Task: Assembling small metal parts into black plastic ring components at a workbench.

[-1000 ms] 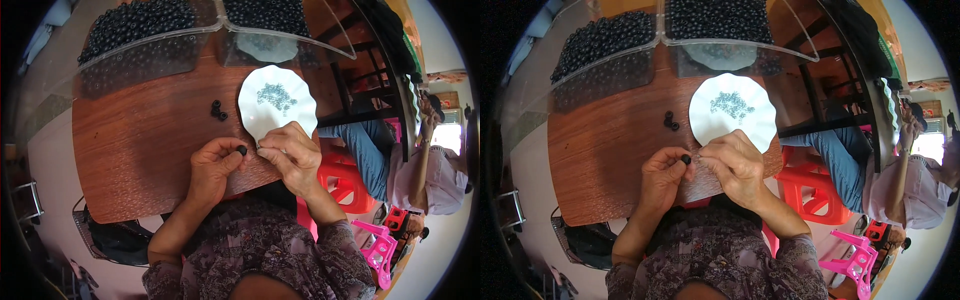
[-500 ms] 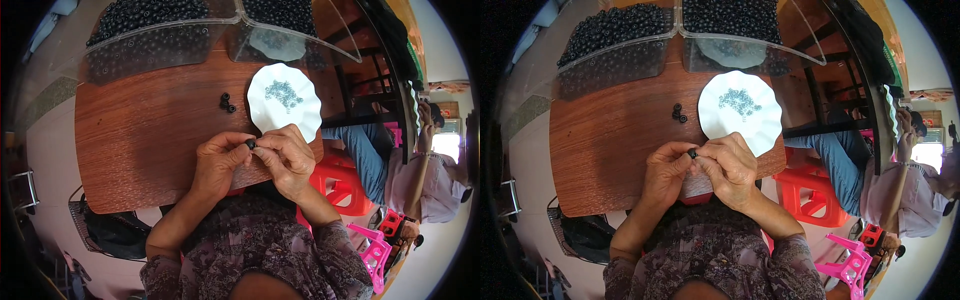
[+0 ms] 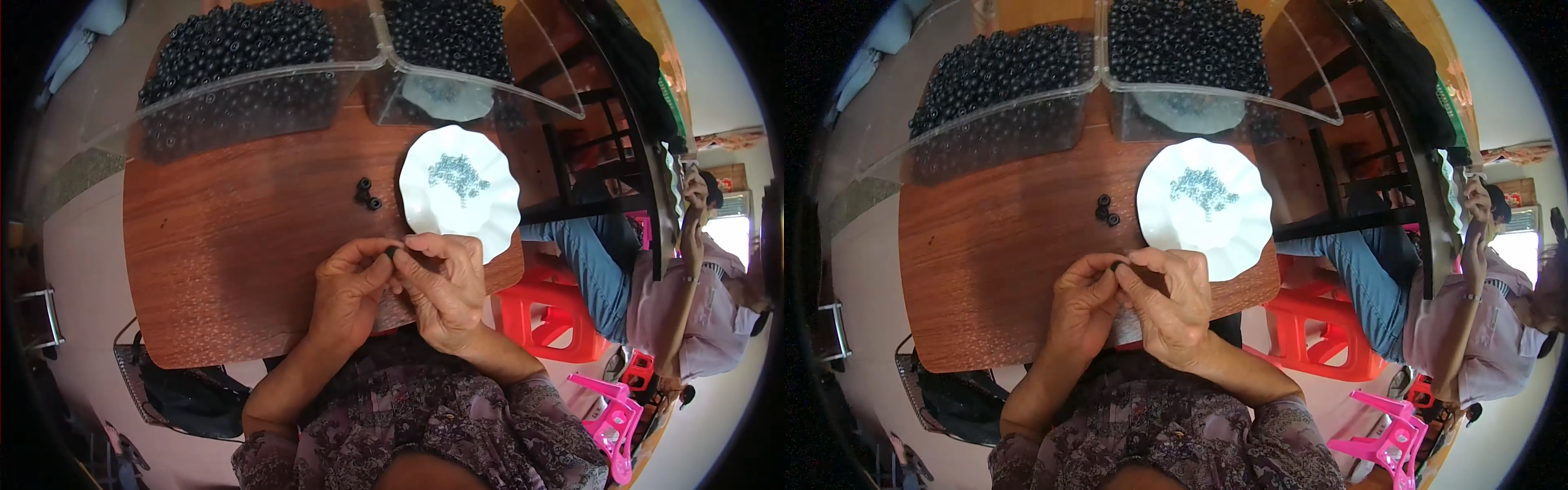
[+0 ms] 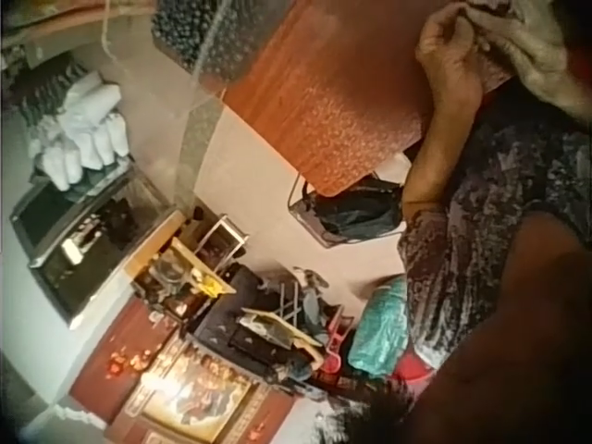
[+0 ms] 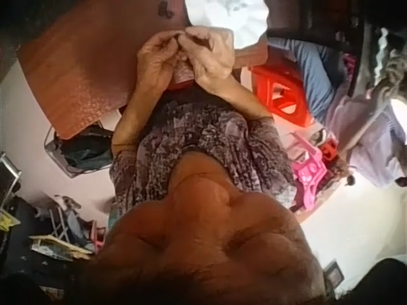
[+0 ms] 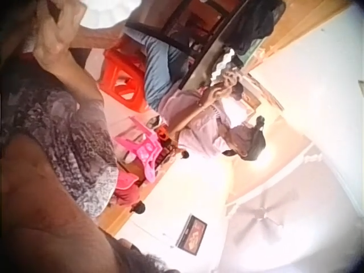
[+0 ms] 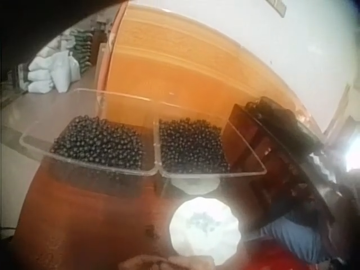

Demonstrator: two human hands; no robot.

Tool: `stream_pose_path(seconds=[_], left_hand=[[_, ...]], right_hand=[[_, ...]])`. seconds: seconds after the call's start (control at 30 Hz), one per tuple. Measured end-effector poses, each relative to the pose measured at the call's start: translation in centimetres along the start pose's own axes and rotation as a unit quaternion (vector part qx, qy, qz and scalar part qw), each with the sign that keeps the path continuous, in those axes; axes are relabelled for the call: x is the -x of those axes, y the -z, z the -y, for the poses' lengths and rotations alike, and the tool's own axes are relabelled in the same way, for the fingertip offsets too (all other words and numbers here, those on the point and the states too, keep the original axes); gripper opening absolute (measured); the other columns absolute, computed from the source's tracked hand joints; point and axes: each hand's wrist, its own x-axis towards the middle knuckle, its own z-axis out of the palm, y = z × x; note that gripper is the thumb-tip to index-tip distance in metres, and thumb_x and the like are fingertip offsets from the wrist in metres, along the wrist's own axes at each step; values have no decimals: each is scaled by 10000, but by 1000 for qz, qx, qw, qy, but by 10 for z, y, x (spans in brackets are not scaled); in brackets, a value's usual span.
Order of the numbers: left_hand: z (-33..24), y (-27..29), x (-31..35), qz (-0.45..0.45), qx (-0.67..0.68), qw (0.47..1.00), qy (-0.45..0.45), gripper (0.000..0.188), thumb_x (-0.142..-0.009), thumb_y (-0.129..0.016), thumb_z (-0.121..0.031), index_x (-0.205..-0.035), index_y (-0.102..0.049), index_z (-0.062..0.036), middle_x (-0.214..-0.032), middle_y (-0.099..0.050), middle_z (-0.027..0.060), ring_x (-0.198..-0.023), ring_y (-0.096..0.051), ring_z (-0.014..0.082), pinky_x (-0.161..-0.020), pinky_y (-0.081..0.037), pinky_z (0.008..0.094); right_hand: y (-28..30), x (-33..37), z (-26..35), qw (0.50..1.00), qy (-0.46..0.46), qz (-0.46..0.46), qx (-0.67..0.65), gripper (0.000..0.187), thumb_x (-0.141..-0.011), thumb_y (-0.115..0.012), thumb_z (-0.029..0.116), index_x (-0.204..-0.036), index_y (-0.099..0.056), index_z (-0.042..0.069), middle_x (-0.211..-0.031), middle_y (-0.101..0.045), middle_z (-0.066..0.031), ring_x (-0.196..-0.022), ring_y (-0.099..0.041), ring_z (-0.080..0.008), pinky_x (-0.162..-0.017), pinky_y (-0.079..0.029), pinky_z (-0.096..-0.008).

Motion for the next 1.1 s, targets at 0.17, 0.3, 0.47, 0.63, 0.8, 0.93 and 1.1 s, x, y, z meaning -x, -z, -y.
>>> stream_pose_path(seconds=[0.17,0.3,0.47,0.63,0.8,0.93,1.1], left_hand=[[0,-4,-1,-7,11,1000,-11,202,-871,-582,-48,-1052,-568,40,-915,-624,88,-768,-579,121,-682,-485,244],[0,3,-3,11,-17,1000,-23,196,-875,-573,-52,-1055,-557,26,-965,-604,74,-872,-581,131,-798,-485,266],[-5,0,-2,27,-32,999,-13,190,-876,-573,-58,-1044,-544,28,-932,-605,75,-828,-588,127,-759,-492,250],[-1,-2,-4,1,-32,999,15,170,-865,-564,-44,-1020,-528,18,-873,-603,95,-789,-587,167,-709,-475,292],[-1,1,-1,6,-49,998,32,169,-825,-558,16,-991,-529,27,-851,-595,151,-756,-578,223,-688,-466,345],[-4,1,2,-26,-89,995,20,166,-796,-557,63,-959,-538,38,-834,-594,173,-717,-573,234,-667,-464,357],[-5,-9,-4,-33,-125,990,53,156,-784,-574,66,-937,-548,53,-831,-603,176,-731,-587,241,-679,-481,350]], right_hand=[[2,0,0,999,-10,36,3,277,-722,-695,26,-996,-668,-11,-1093,-570,-150,-913,-485,-253,-713,-441,-301],[-1,1,-4,998,-19,50,-18,320,-740,-687,69,-1046,-648,-13,-1129,-558,-161,-930,-484,-262,-741,-434,-319],[10,-9,3,995,5,96,14,321,-784,-653,113,-1076,-633,-21,-1146,-550,-167,-932,-489,-264,-765,-427,-334],[30,-19,-15,986,-34,142,-82,316,-797,-638,125,-1077,-627,-21,-1116,-569,-157,-909,-513,-253,-774,-422,-334],[73,-72,-38,998,48,44,13,220,-721,-663,9,-932,-637,-46,-850,-644,-148,-717,-566,-272,-632,-436,-335],[94,-147,-68,986,125,-59,97,184,-677,-643,-60,-860,-631,-41,-800,-631,-144,-679,-578,-275,-591,-452,-331],[93,-236,-154,991,-77,103,29,107,-683,-633,-43,-785,-651,-17,-740,-647,-158,-720,-644,-279,-656,-493,-322]])
